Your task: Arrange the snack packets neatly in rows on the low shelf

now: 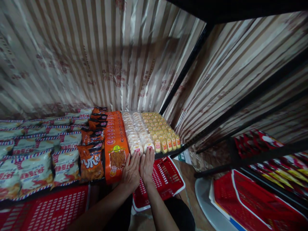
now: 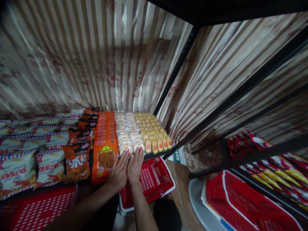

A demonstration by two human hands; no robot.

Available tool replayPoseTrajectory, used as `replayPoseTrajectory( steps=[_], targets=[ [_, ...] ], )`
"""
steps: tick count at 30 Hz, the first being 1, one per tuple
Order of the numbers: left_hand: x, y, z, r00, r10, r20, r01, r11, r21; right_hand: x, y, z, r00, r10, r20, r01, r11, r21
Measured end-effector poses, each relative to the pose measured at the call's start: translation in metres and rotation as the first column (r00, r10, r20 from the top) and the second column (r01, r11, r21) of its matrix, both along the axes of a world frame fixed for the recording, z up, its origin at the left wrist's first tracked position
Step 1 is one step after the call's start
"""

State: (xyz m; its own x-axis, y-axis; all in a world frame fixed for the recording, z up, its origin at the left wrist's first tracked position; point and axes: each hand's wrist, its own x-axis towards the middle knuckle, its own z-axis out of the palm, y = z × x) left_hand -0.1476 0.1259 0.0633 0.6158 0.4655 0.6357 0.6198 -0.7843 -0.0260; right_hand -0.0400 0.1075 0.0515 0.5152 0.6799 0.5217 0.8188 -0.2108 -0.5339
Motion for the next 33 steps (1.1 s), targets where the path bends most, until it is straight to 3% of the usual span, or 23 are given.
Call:
replayPoseTrajectory(
  steps=[6,21,28,33],
  targets=[
    [0.001,-0.001,-0.002,1.000,0.013,-0.006,-0.013,1.000,-0.028,0.002,0.000,-0.001,0.996,0.022,0.083,-0.025,0.999,0.044],
    [0.006,-0.002,-0.009,1.000,0.008,-0.026,-0.010,0.998,-0.065,0.005,-0.003,-0.001,0.999,-0.005,0.051,0.002,0.998,0.065],
    [0.000,-0.006,0.008,0.999,-0.011,-0.032,0.008,0.995,-0.104,0.005,-0.003,0.007,0.997,0.021,0.074,-0.029,0.994,0.108],
    [-0.019,-0.009,0.029,0.999,-0.022,0.030,0.026,0.993,-0.116,-0.019,-0.003,0.029,0.997,0.067,0.032,-0.070,0.990,0.125]
  ],
)
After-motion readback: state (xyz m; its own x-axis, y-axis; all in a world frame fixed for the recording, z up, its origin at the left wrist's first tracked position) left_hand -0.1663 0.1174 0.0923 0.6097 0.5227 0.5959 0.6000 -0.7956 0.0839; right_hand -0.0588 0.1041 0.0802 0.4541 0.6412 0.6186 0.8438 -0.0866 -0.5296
